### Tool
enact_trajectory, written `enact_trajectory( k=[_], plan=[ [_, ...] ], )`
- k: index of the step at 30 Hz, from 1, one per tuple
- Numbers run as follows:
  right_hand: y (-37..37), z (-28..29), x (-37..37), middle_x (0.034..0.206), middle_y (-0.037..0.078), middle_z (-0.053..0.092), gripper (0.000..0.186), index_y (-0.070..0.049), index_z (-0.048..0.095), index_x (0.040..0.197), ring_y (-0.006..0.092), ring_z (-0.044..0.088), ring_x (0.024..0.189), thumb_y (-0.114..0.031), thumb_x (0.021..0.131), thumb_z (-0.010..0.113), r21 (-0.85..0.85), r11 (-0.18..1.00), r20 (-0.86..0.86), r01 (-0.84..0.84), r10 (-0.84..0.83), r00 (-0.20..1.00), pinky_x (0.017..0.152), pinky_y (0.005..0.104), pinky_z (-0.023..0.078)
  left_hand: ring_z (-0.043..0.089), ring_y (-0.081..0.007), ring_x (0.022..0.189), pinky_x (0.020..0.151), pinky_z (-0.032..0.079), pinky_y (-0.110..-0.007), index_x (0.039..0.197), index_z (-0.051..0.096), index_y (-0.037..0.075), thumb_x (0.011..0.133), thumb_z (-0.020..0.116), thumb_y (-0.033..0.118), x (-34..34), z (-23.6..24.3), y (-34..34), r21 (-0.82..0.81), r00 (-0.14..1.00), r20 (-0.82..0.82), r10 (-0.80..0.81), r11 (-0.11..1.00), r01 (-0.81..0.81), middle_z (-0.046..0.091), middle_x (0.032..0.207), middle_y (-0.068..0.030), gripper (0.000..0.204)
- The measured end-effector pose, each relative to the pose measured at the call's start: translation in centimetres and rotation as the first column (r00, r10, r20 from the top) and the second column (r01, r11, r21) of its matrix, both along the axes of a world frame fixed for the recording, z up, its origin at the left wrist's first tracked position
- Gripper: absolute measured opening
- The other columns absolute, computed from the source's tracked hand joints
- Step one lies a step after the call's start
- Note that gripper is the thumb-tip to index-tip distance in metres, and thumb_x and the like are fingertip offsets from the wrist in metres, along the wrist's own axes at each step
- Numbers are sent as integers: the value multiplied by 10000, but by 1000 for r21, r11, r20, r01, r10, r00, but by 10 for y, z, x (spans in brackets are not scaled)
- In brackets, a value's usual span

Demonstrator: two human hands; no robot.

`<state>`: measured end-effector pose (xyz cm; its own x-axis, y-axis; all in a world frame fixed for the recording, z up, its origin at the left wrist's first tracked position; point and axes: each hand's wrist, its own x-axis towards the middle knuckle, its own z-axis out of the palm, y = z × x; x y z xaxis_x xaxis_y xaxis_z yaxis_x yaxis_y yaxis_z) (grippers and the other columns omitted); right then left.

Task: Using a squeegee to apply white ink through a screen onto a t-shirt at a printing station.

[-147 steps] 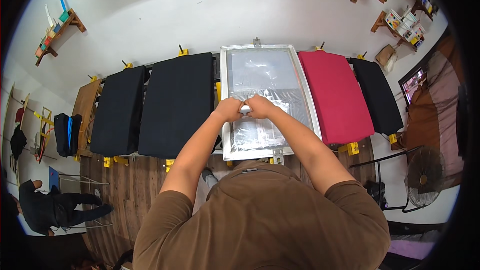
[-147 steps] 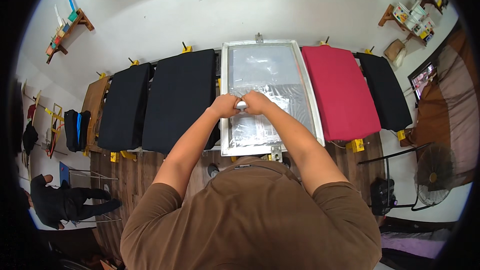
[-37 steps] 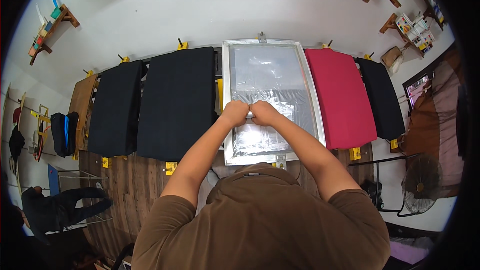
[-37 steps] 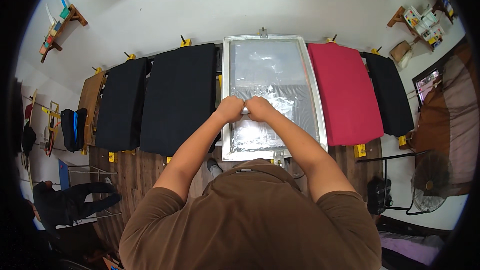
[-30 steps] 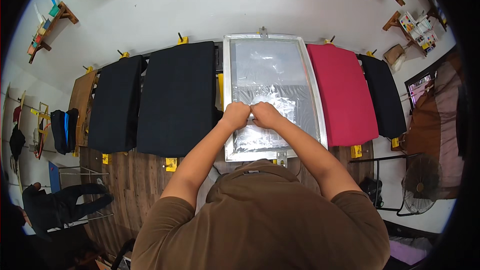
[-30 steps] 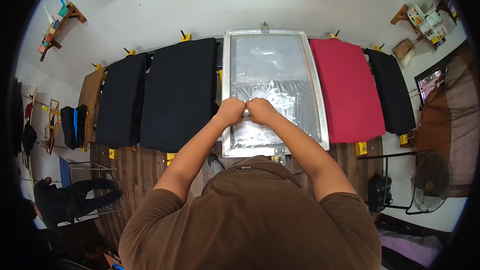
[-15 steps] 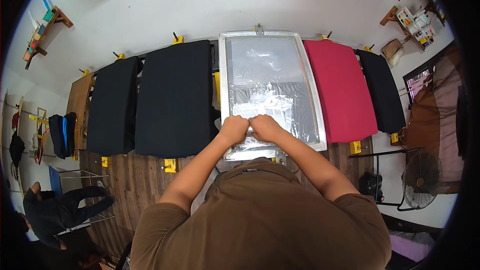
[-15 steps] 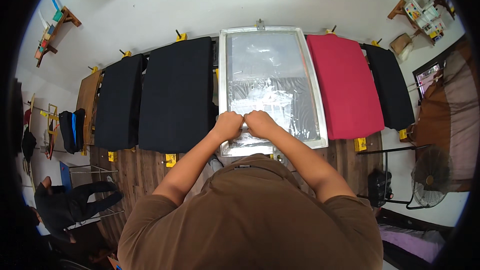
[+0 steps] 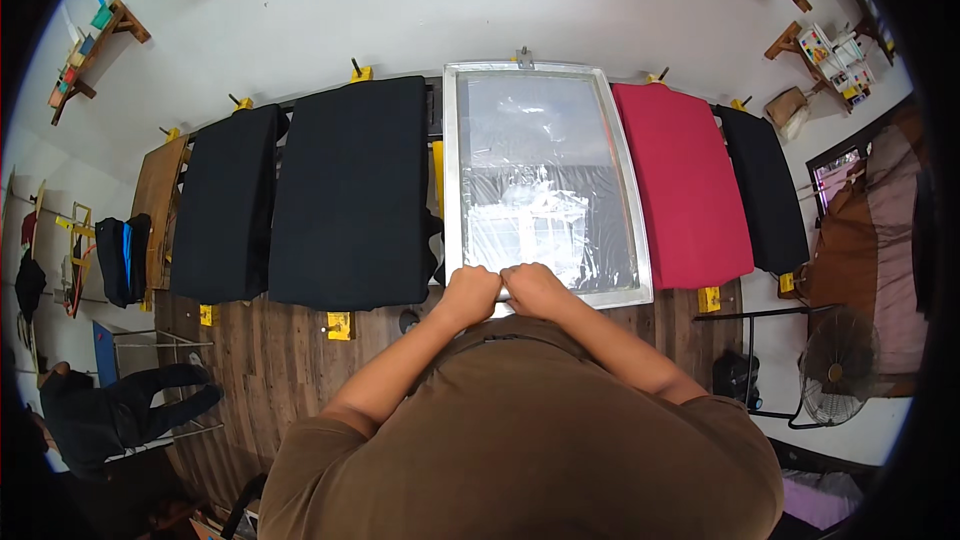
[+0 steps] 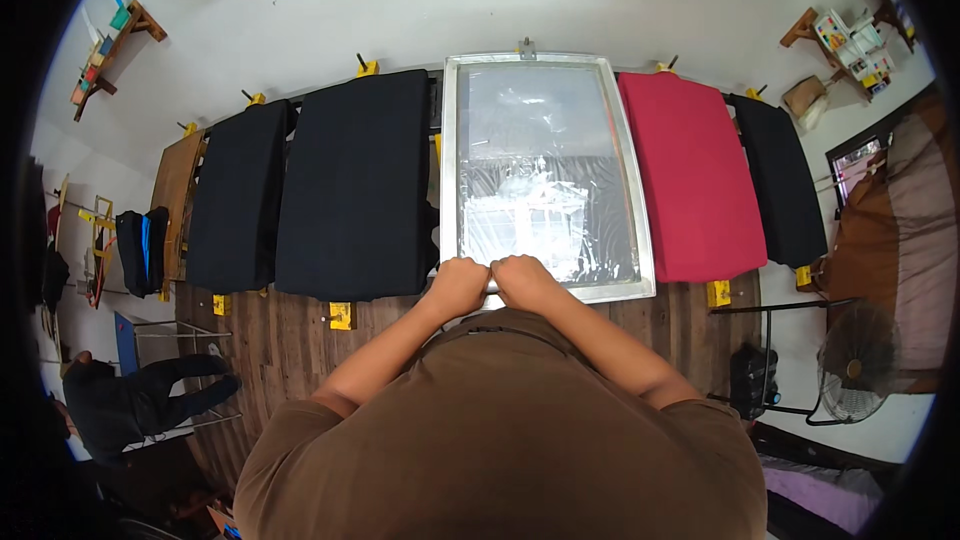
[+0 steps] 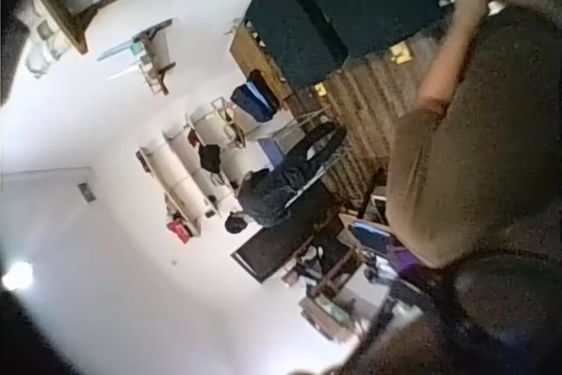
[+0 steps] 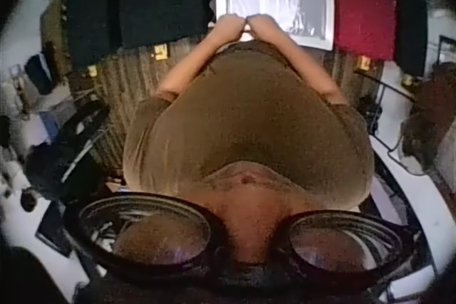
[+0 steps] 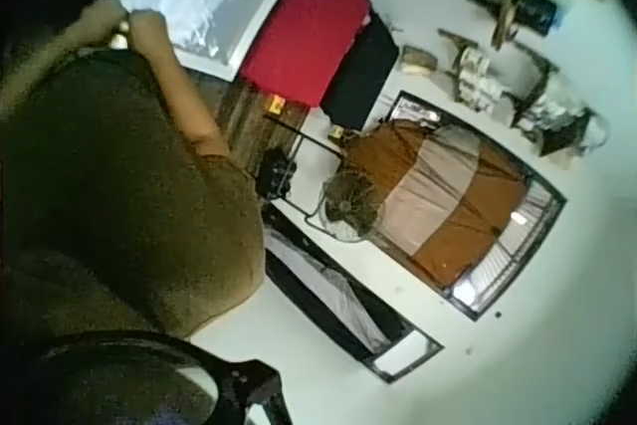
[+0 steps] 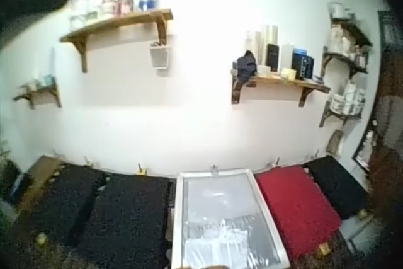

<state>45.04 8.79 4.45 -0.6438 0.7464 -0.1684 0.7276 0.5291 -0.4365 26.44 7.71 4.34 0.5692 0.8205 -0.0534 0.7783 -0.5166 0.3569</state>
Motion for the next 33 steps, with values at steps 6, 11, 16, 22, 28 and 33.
enact_trajectory(
  k=[6,11,16,22,28,33],
  plan=[
    [-12,-4,2,833,224,691,186,11,631,868,419,682,813,-104,738,699,39,999,-62,3,-1,998,743,507,549,716,-382,686,653,586,-469,748,738,27,721,683,82,-1,2,-7,-4,1000,-2,-26,1000,26,701,717,-214,82],
    [10,10,2,812,206,693,202,-13,645,876,412,681,805,-133,736,728,-49,999,-32,-15,14,999,747,498,550,729,-371,752,699,592,-470,792,751,52,720,725,143,-5,15,14,-76,996,-77,-42,996,36,724,796,-208,119],
    [64,19,4,810,216,696,285,-6,687,963,407,688,836,-176,736,717,-150,985,-43,-90,85,995,779,481,551,722,-382,825,742,583,-478,779,737,77,703,767,231,-10,33,63,-154,992,-107,-68,987,51,728,826,-187,175],
    [111,33,-2,907,220,722,245,-29,710,955,406,706,911,-172,760,749,-11,1000,39,5,-4,999,814,475,575,724,-377,864,786,588,-475,840,749,71,732,719,155,-5,32,108,-31,993,-108,41,999,-44,734,857,-186,140],
    [118,13,-5,949,208,726,242,-44,707,966,399,704,927,-150,755,760,32,998,43,46,-47,998,831,471,573,727,-372,837,772,592,-471,843,751,77,742,716,153,-6,12,113,44,992,-99,79,996,-75,732,841,-184,131],
    [107,-6,-2,907,178,708,236,-32,649,940,393,685,909,-126,758,767,101,994,-4,39,-39,999,804,485,553,730,-355,782,725,590,-475,833,746,82,742,733,154,-3,-3,103,97,991,-100,87,992,-77,726,800,-174,117]
  ],
)
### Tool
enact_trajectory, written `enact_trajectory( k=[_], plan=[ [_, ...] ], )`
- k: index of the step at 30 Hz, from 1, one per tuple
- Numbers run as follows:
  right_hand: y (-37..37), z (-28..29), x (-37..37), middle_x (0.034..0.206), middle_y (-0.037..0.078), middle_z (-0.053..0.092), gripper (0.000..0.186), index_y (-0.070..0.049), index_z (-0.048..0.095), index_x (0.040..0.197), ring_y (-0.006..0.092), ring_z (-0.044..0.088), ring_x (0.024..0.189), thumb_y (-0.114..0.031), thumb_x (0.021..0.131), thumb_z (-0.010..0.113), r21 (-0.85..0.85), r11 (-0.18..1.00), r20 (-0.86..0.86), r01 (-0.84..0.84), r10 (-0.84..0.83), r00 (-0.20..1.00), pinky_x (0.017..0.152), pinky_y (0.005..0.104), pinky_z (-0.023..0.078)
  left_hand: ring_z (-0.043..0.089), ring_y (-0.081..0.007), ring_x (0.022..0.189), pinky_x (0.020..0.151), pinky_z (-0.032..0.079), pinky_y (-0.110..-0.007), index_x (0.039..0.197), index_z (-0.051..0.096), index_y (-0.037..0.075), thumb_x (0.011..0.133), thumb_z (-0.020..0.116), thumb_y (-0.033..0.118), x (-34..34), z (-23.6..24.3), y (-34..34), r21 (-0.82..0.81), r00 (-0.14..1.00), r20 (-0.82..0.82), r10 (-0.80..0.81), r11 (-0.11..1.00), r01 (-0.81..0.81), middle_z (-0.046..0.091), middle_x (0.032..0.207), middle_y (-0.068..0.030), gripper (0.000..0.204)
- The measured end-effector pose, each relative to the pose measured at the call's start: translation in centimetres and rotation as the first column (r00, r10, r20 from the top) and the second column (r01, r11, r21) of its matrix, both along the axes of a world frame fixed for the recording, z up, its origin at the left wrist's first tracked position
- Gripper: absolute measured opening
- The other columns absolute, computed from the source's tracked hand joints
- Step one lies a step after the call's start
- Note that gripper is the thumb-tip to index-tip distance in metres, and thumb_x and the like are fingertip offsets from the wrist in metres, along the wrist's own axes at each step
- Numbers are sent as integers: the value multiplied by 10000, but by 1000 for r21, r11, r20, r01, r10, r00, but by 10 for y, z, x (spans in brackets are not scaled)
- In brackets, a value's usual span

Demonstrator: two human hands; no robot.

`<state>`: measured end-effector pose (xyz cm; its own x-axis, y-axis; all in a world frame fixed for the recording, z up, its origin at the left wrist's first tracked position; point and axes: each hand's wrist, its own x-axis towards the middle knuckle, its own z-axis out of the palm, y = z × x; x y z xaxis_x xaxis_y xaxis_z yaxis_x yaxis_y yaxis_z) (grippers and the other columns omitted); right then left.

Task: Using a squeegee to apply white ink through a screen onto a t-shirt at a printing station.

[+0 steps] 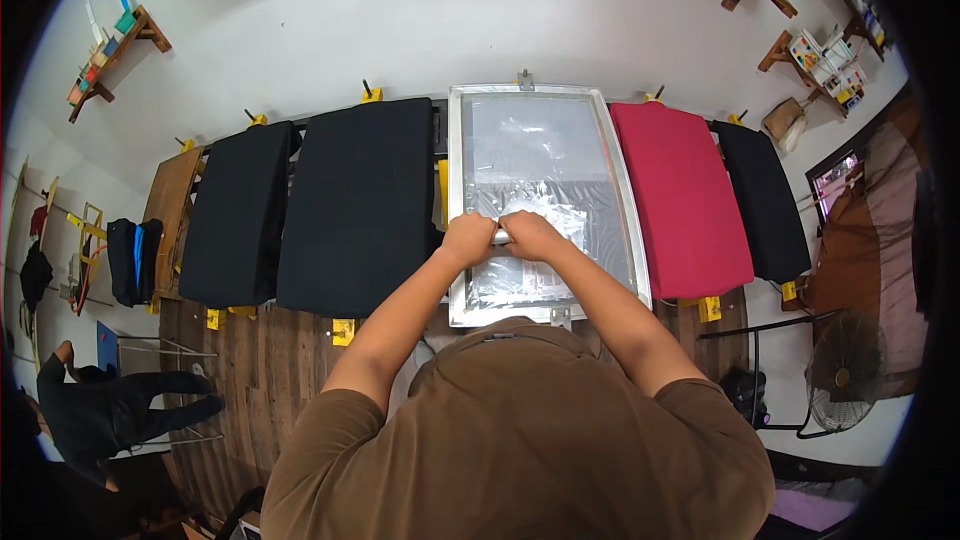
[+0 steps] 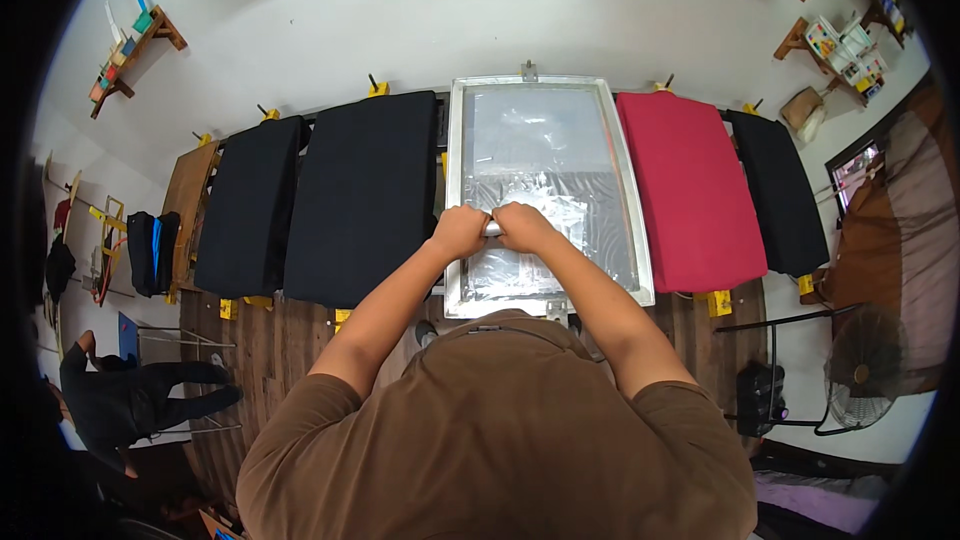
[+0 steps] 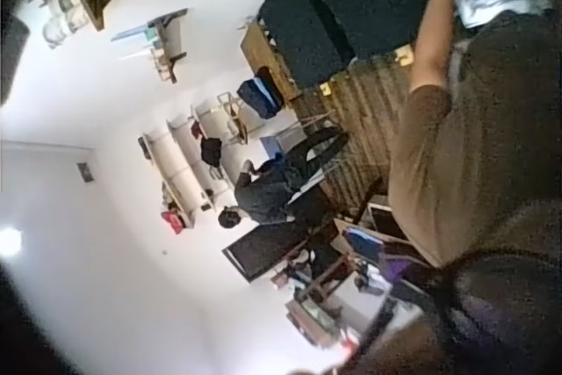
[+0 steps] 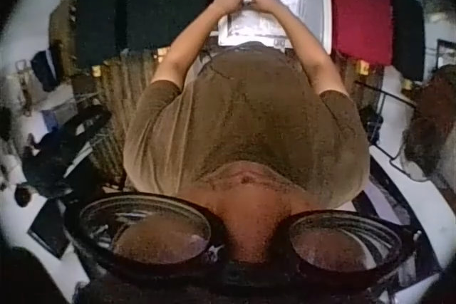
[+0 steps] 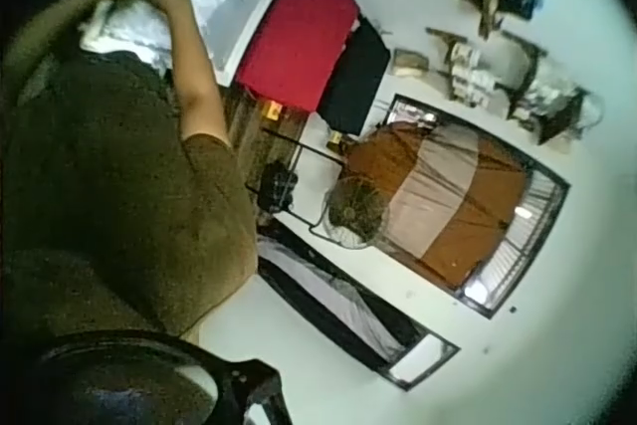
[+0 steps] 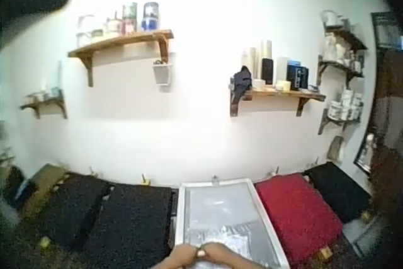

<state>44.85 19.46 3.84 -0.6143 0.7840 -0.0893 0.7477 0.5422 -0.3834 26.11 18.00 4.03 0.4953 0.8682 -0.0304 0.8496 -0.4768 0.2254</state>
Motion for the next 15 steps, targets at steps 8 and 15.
enact_trajectory(
  k=[8,15],
  plan=[
    [-54,-9,2,974,178,669,322,-24,586,1031,391,677,905,-97,760,744,60,997,-34,48,-46,998,794,487,556,718,-348,715,650,577,-453,848,674,12,769,675,76,3,-19,-48,134,986,146,-85,989,66,703,829,-170,102],
    [-97,-7,5,949,168,656,267,-9,589,997,357,688,856,-71,761,700,73,997,-26,18,-16,1000,733,459,571,706,-349,691,630,567,-447,835,659,-7,778,648,53,2,-13,-87,111,975,179,-134,987,115,691,804,-174,83]
  ],
)
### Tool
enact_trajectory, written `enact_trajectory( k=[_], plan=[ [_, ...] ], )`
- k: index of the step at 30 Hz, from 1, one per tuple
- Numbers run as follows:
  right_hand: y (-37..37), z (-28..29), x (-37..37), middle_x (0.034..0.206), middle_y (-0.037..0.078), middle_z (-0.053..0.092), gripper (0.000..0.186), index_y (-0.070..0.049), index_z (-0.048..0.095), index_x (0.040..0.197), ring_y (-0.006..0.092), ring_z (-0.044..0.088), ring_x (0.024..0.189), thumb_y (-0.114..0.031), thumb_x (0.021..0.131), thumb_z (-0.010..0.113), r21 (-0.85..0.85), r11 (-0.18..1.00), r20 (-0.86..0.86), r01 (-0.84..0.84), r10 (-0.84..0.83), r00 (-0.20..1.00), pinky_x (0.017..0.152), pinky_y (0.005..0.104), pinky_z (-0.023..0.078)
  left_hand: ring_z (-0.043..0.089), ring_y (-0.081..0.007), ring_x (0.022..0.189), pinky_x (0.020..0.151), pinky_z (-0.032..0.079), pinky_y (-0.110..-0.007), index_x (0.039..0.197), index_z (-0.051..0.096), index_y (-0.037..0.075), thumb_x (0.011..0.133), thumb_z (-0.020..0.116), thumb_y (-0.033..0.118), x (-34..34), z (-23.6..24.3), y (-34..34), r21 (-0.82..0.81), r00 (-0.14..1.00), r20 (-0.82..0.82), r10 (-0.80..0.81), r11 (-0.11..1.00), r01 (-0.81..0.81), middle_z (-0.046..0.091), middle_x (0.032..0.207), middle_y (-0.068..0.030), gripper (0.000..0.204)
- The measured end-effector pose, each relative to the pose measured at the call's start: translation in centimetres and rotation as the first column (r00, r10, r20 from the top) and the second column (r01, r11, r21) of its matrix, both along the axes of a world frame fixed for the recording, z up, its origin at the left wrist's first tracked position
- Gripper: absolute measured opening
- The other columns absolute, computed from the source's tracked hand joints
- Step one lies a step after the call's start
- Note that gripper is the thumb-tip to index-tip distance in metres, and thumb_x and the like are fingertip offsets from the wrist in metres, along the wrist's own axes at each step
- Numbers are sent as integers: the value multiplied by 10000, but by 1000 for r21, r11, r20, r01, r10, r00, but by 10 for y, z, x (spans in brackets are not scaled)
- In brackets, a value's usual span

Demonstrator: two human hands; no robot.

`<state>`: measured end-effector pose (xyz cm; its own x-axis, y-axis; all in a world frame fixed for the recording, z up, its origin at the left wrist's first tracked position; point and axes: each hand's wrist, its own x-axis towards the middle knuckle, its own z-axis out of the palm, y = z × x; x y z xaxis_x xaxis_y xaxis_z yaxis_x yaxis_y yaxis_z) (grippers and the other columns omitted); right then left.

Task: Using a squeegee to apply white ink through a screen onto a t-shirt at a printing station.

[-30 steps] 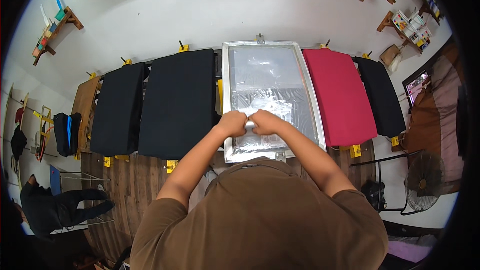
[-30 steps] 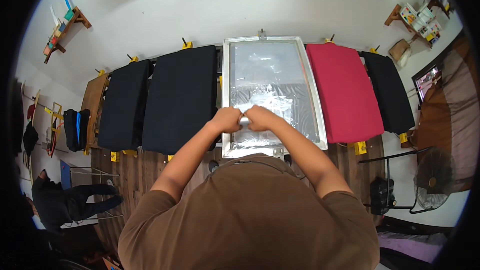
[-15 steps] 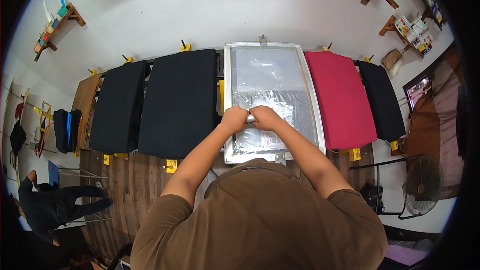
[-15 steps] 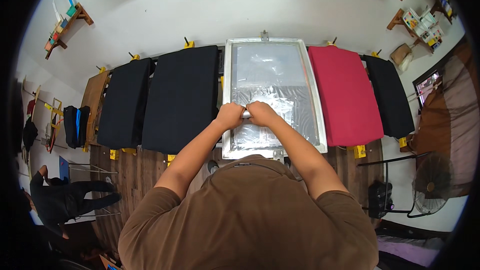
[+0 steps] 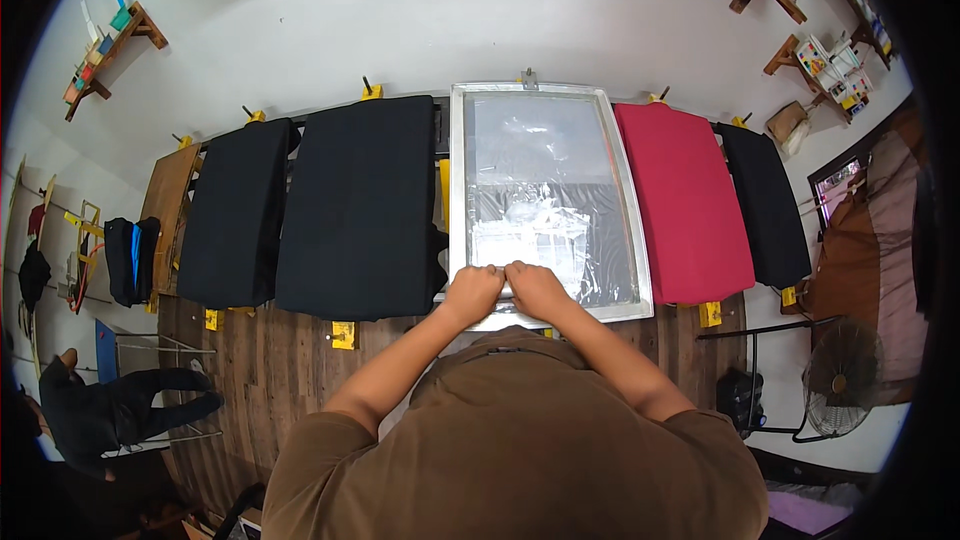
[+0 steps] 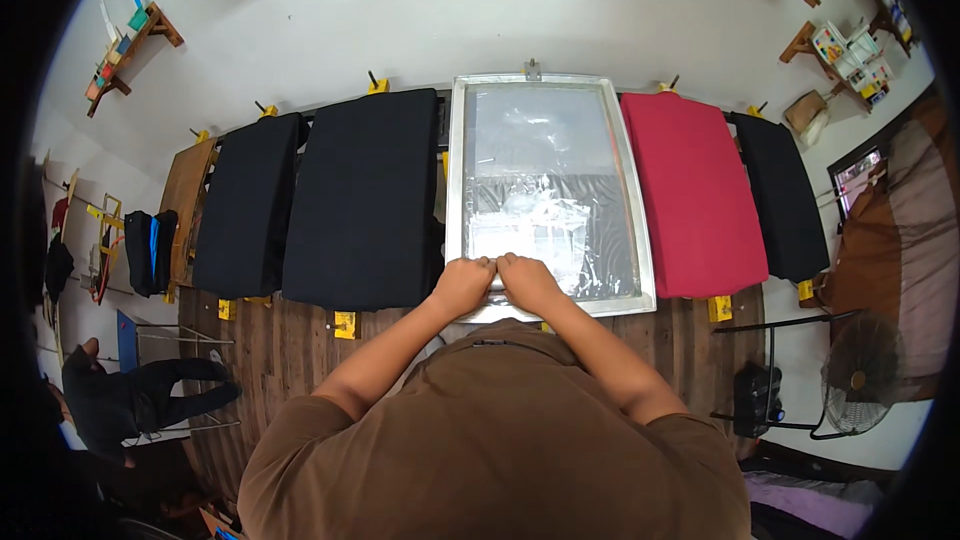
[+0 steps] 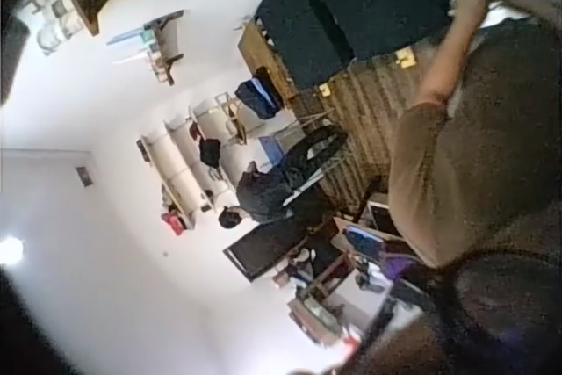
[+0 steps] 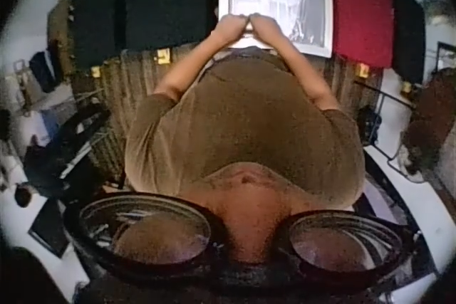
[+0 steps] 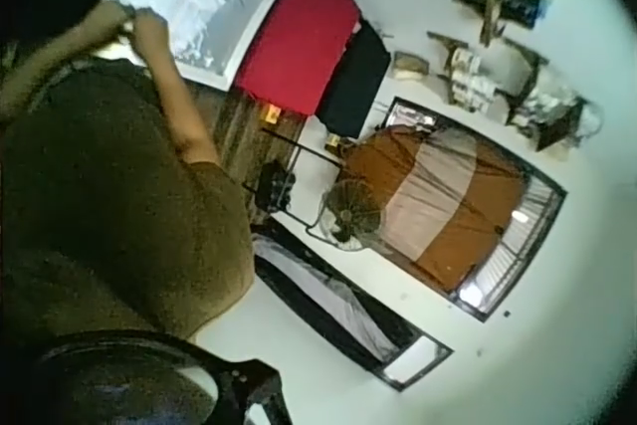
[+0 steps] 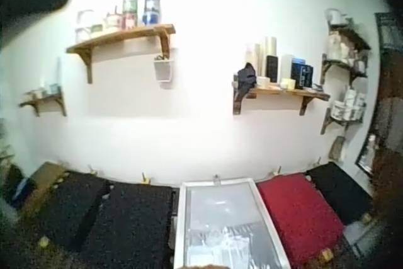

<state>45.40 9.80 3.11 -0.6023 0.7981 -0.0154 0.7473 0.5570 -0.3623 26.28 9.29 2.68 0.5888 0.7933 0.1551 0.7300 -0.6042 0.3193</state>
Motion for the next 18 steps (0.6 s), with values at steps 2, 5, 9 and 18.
enact_trajectory(
  k=[2,5,9,18],
  plan=[
    [-10,5,1,927,177,648,240,1,585,985,362,683,828,-68,775,679,-6,1000,-19,-28,28,999,722,461,571,706,-348,690,627,566,-445,835,660,-10,780,646,54,2,1,-12,-22,1000,3,5,1000,-5,689,799,-173,85],
    [-22,4,5,907,180,642,217,2,585,982,368,680,792,-80,795,656,-33,999,-24,-43,42,999,703,468,570,705,-351,687,624,564,-443,839,661,-19,785,643,65,3,8,-26,-61,1000,19,-4,998,6,690,800,-178,101],
    [-25,2,7,882,192,659,180,0,600,949,390,679,772,-90,798,639,-35,998,-15,-46,45,999,699,488,566,701,-364,689,638,564,-461,796,682,14,788,657,112,2,12,-28,-109,1000,-8,-4,994,3,695,768,-186,102],
    [88,34,-2,828,208,695,264,-21,679,976,400,689,829,-151,751,727,-254,961,-7,-111,113,994,763,470,554,718,-386,824,770,580,-471,737,735,80,693,740,217,-15,53,88,-356,988,-138,-65,934,12,725,803,-198,144]
  ],
)
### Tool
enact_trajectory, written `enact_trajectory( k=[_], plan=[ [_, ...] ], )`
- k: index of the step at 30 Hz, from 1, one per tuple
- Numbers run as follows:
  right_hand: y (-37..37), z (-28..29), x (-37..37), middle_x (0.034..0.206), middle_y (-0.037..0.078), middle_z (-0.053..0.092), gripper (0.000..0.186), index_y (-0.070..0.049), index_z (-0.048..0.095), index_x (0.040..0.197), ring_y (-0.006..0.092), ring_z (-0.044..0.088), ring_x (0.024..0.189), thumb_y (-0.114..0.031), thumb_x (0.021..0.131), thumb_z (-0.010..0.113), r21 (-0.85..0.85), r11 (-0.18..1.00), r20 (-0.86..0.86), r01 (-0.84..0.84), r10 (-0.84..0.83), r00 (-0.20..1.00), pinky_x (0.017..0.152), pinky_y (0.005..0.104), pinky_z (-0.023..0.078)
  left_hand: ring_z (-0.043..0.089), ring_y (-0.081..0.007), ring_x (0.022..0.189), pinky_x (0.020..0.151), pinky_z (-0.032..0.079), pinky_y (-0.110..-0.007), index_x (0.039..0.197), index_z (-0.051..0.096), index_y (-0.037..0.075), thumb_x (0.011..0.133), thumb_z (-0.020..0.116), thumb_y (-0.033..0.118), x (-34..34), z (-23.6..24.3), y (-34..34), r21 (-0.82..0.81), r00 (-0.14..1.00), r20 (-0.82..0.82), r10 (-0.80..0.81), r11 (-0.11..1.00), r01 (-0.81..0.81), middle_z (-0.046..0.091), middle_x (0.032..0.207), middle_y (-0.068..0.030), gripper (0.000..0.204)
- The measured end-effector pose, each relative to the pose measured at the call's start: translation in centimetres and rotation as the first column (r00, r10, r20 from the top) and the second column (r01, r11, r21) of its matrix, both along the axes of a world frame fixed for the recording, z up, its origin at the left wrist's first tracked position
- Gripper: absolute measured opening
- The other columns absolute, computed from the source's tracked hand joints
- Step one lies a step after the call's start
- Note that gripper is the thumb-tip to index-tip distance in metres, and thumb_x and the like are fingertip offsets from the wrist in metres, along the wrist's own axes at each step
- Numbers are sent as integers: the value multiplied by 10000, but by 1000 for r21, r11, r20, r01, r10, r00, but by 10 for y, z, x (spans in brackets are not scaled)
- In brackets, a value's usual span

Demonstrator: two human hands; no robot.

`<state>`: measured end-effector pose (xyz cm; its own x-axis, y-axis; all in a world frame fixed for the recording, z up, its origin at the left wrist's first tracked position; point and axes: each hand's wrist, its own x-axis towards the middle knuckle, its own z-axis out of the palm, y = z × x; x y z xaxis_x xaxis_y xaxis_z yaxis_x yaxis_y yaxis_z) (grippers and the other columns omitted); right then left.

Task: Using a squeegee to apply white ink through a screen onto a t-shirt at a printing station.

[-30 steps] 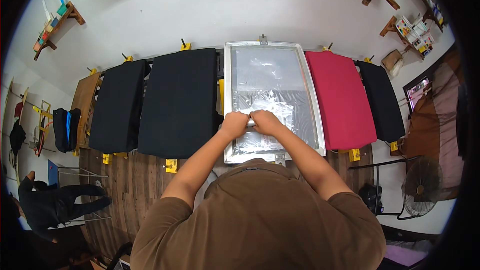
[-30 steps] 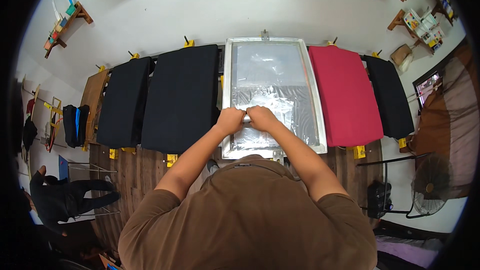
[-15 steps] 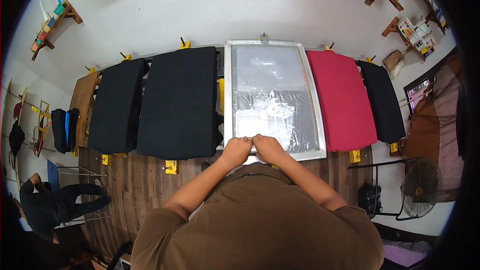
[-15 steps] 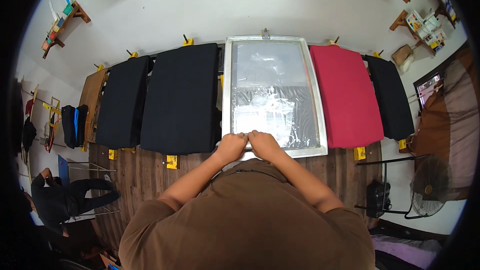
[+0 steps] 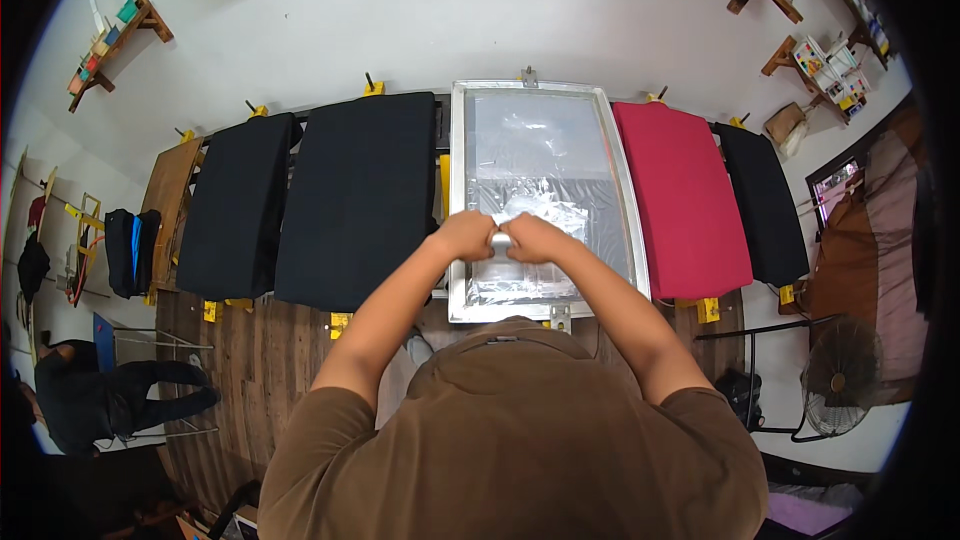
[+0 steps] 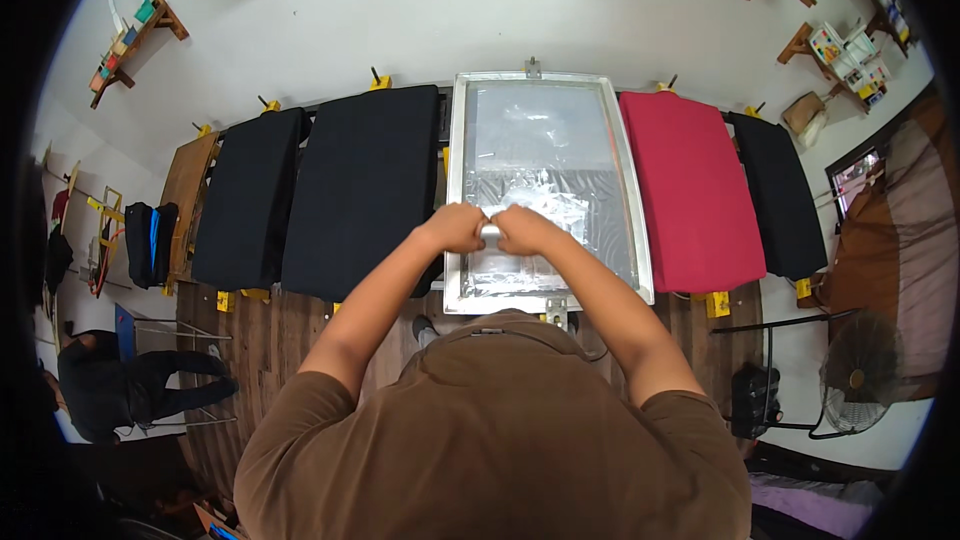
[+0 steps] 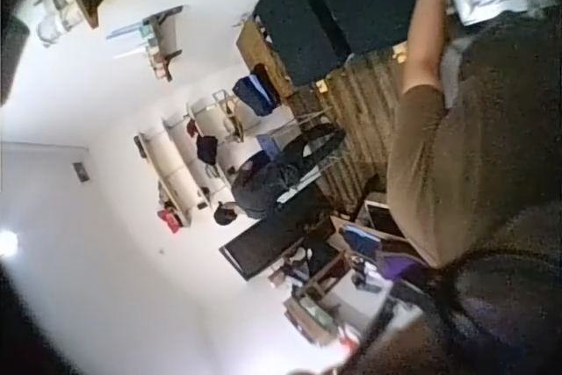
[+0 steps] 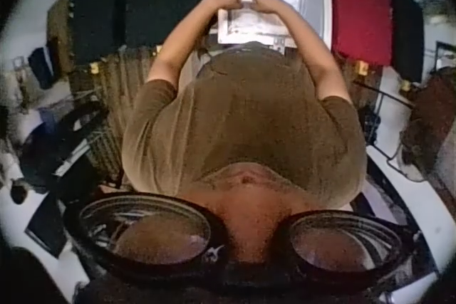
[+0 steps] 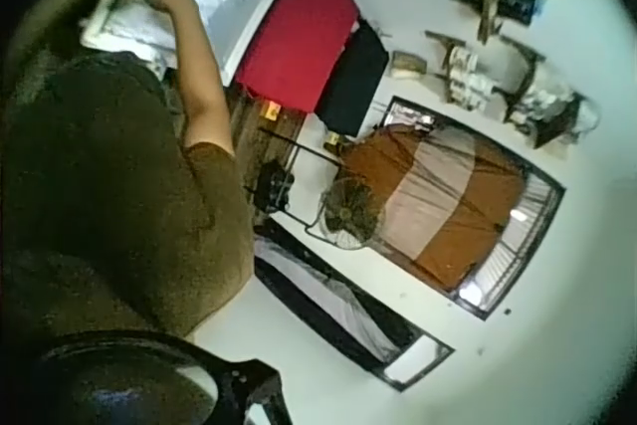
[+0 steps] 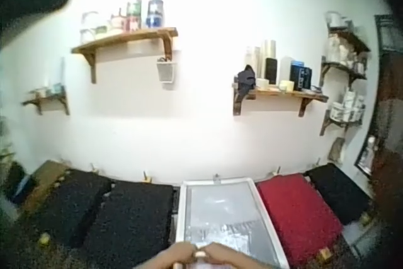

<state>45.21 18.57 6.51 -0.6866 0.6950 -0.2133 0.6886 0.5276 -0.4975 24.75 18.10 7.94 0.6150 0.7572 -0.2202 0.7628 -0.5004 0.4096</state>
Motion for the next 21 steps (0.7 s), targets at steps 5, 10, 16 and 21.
enact_trajectory(
  k=[5,10,16,21],
  plan=[
    [42,-12,-5,866,234,714,223,-11,698,915,412,705,870,-143,738,729,98,995,42,3,-8,999,797,467,578,720,-376,885,836,582,-459,820,758,94,714,733,195,4,-12,31,83,997,-46,65,995,-61,739,871,-187,149],
    [36,-21,-4,877,219,725,223,-32,708,926,396,714,887,-122,727,752,94,993,-11,70,-69,998,812,465,580,722,-368,900,860,578,-453,846,764,104,717,736,187,9,-21,28,119,994,-55,95,989,-88,743,892,-183,156],
    [26,-24,-9,874,216,724,226,-20,701,911,400,712,885,-136,726,760,166,982,-17,94,-92,996,815,469,580,711,-394,812,775,584,-474,808,736,94,698,738,209,4,-35,26,191,1000,-13,25,981,-22,721,825,-189,159],
    [5,-23,-8,878,205,728,241,-31,702,912,396,714,880,-154,717,772,137,985,26,107,-111,993,810,474,581,708,-388,765,736,587,-476,796,727,83,693,755,211,4,-36,1,219,1000,-10,2,976,0,708,768,-177,166]
  ],
)
